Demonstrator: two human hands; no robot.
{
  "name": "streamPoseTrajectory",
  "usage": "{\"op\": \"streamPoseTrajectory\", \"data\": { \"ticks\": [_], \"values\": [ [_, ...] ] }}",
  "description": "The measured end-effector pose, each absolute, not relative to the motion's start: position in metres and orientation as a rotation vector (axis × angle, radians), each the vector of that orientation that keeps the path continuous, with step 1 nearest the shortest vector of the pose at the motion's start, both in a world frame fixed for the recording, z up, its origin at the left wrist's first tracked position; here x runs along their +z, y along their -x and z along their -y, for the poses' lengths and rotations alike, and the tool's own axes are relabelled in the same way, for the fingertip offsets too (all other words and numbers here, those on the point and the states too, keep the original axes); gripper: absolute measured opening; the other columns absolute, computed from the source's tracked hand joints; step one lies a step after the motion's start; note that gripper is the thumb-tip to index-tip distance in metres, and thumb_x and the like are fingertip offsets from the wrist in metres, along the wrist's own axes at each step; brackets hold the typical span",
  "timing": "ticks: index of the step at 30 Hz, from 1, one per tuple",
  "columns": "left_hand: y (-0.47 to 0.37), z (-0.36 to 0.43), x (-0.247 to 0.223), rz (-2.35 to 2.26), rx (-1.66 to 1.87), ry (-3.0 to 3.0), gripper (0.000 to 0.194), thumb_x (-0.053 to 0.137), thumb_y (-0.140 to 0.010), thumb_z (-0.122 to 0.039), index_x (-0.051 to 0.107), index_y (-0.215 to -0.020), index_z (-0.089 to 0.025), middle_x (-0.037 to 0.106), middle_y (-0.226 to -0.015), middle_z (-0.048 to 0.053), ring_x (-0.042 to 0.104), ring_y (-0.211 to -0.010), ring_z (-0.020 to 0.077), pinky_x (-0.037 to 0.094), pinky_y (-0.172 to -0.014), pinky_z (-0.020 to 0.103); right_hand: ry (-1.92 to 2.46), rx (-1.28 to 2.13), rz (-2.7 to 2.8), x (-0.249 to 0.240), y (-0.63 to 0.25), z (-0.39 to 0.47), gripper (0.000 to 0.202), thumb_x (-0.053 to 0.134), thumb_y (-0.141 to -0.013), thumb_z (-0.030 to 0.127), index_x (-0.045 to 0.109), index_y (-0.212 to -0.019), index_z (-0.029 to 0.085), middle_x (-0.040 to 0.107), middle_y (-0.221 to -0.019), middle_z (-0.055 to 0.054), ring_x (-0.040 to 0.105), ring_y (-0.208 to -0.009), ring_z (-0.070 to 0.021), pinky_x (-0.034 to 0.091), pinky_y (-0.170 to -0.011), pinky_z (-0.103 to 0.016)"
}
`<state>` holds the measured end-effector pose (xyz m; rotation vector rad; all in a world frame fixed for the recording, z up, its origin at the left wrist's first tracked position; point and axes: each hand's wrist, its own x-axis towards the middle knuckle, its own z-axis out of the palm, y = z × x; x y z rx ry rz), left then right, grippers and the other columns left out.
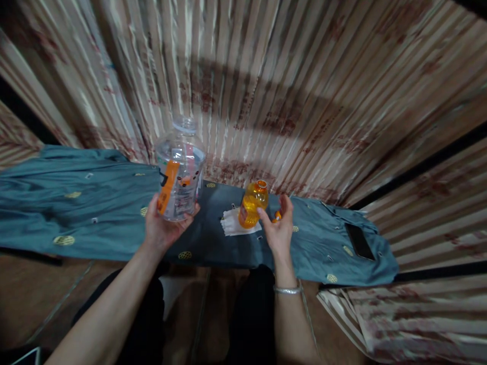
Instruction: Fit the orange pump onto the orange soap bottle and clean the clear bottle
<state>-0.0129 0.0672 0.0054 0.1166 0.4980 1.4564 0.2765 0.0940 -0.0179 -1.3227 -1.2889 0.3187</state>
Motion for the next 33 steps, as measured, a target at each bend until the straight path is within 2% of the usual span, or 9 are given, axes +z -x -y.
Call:
{"op": "streamPoseTrajectory", "data": {
  "ticks": [2, 3, 7, 10, 13, 15, 23, 27, 33],
  "values": [
    [0.012, -0.07, 0.006, -0.492, 1.45, -0.107, 0.05, 0.046, -0.097, -0.056, 0.067, -0.124, -0.019, 0.074, -0.102, 0.013, 0.074, -0.081, 0.0248, 0.051, -0.049, 0.023, 1.374, 0.386, 1.391, -0.023, -0.272, -0.103, 0.11, 0.084, -0.066, 0.064, 0.036, -0.154, 0.018, 0.046, -0.157, -0.024, 0.047, -0.146, -0.0362, 0.042, -0.116, -0.056],
    [0.012, -0.071, 0.006, -0.493, 1.448, -0.102, 0.05, 0.044, -0.097, -0.056, 0.067, -0.122, -0.019, 0.074, -0.102, 0.013, 0.074, -0.081, 0.0246, 0.051, -0.048, 0.023, 1.392, 0.43, 1.417, -0.025, -0.269, -0.108, 0.117, 0.085, -0.065, 0.065, 0.031, -0.156, 0.016, 0.045, -0.158, -0.025, 0.044, -0.148, -0.0371, 0.038, -0.119, -0.058],
    [0.01, -0.074, 0.005, -0.51, 1.445, -0.086, 0.05, 0.042, -0.097, -0.056, 0.068, -0.117, -0.018, 0.074, -0.099, 0.012, 0.074, -0.079, 0.024, 0.051, -0.048, 0.023, 1.439, 0.471, 1.393, -0.033, -0.262, -0.128, 0.128, 0.09, -0.055, 0.063, 0.029, -0.156, 0.013, 0.049, -0.155, -0.026, 0.051, -0.142, -0.0381, 0.038, -0.119, -0.059],
    [0.01, -0.075, 0.003, -0.495, 1.445, -0.099, 0.049, 0.049, -0.095, -0.056, 0.067, -0.12, -0.019, 0.074, -0.1, 0.012, 0.074, -0.079, 0.0238, 0.051, -0.048, 0.023, 1.395, 0.517, 1.346, -0.035, -0.263, -0.139, 0.114, 0.089, -0.054, 0.061, 0.042, -0.148, 0.016, 0.06, -0.145, -0.021, 0.061, -0.131, -0.0343, 0.046, -0.113, -0.056],
    [0.01, -0.074, 0.002, -0.475, 1.45, -0.117, 0.05, 0.05, -0.094, -0.055, 0.066, -0.124, -0.019, 0.075, -0.101, 0.013, 0.074, -0.081, 0.0249, 0.051, -0.049, 0.023, 1.406, 0.611, 1.301, -0.035, -0.267, -0.147, 0.089, 0.089, -0.054, 0.059, 0.06, -0.127, 0.017, 0.073, -0.126, -0.018, 0.07, -0.115, -0.0327, 0.053, -0.105, -0.053],
    [0.01, -0.073, 0.003, -0.472, 1.444, -0.117, 0.049, 0.049, -0.095, -0.055, 0.066, -0.124, -0.019, 0.075, -0.101, 0.013, 0.074, -0.081, 0.0258, 0.051, -0.049, 0.024, 1.393, 0.678, 1.281, -0.034, -0.27, -0.151, 0.08, 0.09, -0.053, 0.056, 0.064, -0.117, 0.017, 0.076, -0.119, -0.017, 0.072, -0.109, -0.0325, 0.055, -0.101, -0.051],
    [0.006, -0.069, 0.006, -0.54, 1.424, -0.136, 0.052, 0.046, -0.095, -0.055, 0.064, -0.124, -0.017, 0.075, -0.098, 0.013, 0.074, -0.075, 0.0241, 0.048, -0.047, 0.023, 1.244, 0.876, 1.173, -0.035, -0.278, -0.165, 0.069, 0.094, -0.046, 0.049, 0.069, -0.103, 0.021, 0.081, -0.108, -0.009, 0.074, -0.103, -0.0303, 0.057, -0.1, -0.049],
    [0.006, -0.065, 0.007, -0.564, 1.408, -0.161, 0.057, 0.049, -0.093, -0.057, 0.063, -0.127, -0.015, 0.074, -0.104, 0.017, 0.074, -0.08, 0.025, 0.049, -0.048, 0.023, 1.172, 0.94, 1.154, -0.04, -0.278, -0.164, 0.069, 0.094, -0.049, 0.045, 0.069, -0.109, 0.023, 0.08, -0.114, -0.008, 0.075, -0.106, -0.0296, 0.056, -0.102, -0.048],
    [0.005, -0.06, 0.011, -0.578, 1.412, -0.126, 0.045, 0.052, -0.093, -0.051, 0.066, -0.12, -0.018, 0.075, -0.104, 0.014, 0.075, -0.079, 0.0255, 0.051, -0.048, 0.023, 1.205, 0.927, 1.205, -0.045, -0.279, -0.159, 0.071, 0.093, -0.052, 0.046, 0.068, -0.115, 0.022, 0.079, -0.119, -0.009, 0.074, -0.111, -0.0309, 0.055, -0.106, -0.051]
  ]
}}
